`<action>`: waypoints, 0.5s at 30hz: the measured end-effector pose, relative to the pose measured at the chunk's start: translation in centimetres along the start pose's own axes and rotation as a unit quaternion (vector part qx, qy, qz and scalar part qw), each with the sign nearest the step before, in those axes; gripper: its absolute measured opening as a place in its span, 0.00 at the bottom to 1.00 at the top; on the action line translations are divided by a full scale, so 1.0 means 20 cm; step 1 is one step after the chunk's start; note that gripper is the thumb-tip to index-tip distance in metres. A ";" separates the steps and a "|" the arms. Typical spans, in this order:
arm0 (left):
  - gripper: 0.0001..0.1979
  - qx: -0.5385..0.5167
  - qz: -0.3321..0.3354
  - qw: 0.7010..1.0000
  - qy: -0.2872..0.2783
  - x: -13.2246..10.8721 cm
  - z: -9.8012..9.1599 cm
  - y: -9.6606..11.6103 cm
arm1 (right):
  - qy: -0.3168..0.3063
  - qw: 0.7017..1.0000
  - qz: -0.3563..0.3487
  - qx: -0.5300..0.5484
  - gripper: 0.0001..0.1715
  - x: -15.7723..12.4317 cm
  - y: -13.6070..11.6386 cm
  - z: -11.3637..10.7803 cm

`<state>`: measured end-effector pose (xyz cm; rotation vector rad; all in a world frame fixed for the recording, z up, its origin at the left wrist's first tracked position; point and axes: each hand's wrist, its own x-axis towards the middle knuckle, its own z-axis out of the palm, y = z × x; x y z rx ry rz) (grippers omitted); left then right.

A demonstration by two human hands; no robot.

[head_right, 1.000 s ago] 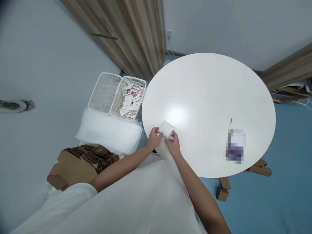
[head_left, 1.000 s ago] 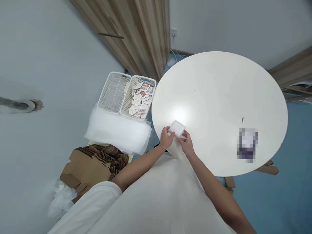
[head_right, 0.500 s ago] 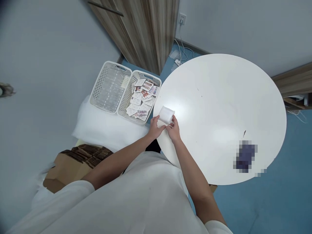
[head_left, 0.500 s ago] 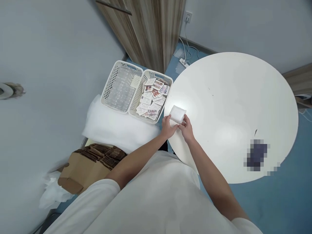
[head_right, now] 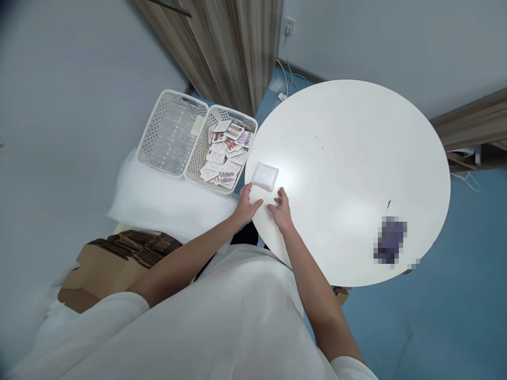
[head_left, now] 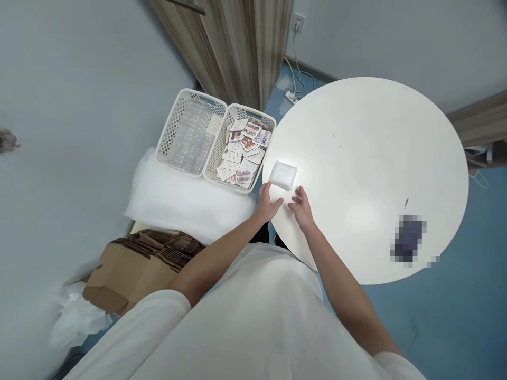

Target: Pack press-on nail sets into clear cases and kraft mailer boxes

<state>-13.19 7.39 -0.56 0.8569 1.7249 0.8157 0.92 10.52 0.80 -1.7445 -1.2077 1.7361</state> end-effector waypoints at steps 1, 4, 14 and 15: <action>0.35 0.003 -0.004 1.000 0.003 -0.02 0.00 0.00 | -0.002 1.000 0.008 -0.007 0.46 -0.03 0.01 -0.02; 0.32 0.014 -0.014 1.000 0.004 -0.11 -0.01 0.00 | -0.017 0.999 0.032 -0.023 0.44 -0.15 0.05 -0.10; 0.24 0.069 0.007 0.996 -0.051 -0.56 -0.06 -0.10 | -0.128 0.991 -0.020 0.016 0.29 -0.50 0.18 -0.37; 0.24 0.082 0.010 0.996 -0.046 -0.61 -0.06 -0.11 | -0.136 0.990 -0.024 0.015 0.28 -0.53 0.20 -0.38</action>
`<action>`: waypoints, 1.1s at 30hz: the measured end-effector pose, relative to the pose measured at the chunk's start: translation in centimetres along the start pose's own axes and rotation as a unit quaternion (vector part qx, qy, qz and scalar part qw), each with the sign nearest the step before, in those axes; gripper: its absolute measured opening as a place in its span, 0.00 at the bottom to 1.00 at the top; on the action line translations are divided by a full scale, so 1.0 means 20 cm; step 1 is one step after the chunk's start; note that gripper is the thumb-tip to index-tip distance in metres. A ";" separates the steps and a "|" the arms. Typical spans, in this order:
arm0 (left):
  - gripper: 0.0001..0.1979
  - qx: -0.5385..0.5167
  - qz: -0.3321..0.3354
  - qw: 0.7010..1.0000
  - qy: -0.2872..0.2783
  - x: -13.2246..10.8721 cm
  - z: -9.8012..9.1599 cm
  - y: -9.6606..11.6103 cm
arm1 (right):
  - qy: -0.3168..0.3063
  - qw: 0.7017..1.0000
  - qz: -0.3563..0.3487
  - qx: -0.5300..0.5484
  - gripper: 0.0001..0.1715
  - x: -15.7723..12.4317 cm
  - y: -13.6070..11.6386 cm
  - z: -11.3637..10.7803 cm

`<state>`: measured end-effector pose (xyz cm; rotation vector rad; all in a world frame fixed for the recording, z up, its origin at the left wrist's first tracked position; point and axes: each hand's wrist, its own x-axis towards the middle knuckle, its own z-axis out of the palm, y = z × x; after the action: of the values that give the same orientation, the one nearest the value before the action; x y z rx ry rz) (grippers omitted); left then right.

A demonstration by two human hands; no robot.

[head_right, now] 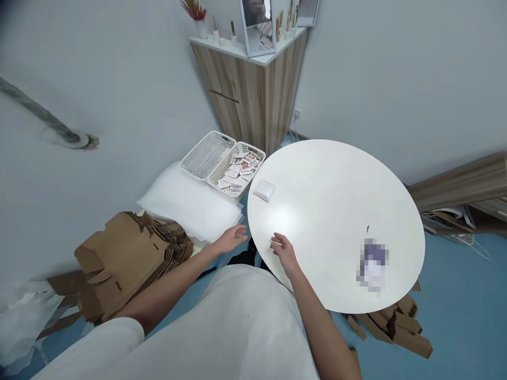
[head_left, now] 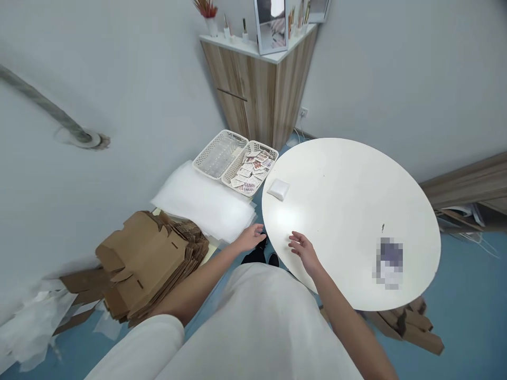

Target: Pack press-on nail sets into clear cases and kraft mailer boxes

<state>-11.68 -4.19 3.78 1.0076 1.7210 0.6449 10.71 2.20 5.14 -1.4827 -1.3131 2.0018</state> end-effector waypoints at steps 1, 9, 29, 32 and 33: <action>0.24 0.011 0.001 1.000 0.005 -0.05 0.01 0.00 | -0.009 1.000 -0.002 -0.003 0.28 -0.03 0.02 0.00; 0.27 0.105 0.023 0.994 0.013 -0.44 -0.03 0.05 | -0.094 0.993 -0.021 -0.068 0.28 -0.12 0.07 0.12; 0.25 0.219 -0.092 0.934 0.268 -1.13 -0.63 -0.57 | -0.245 0.660 -0.373 -0.604 0.23 -0.09 -0.22 1.39; 0.25 0.225 -0.113 0.928 0.274 -1.20 -0.71 -0.70 | -0.213 0.625 -0.387 -0.644 0.24 -0.09 -0.20 1.54; 0.25 0.214 -0.116 0.930 0.277 -1.22 -0.73 -0.73 | -0.203 0.619 -0.386 -0.653 0.24 -0.08 -0.18 1.57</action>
<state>-26.32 -32.14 9.37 0.9402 2.5172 0.4259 -17.06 -11.94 10.23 -0.3512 -3.1948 0.5776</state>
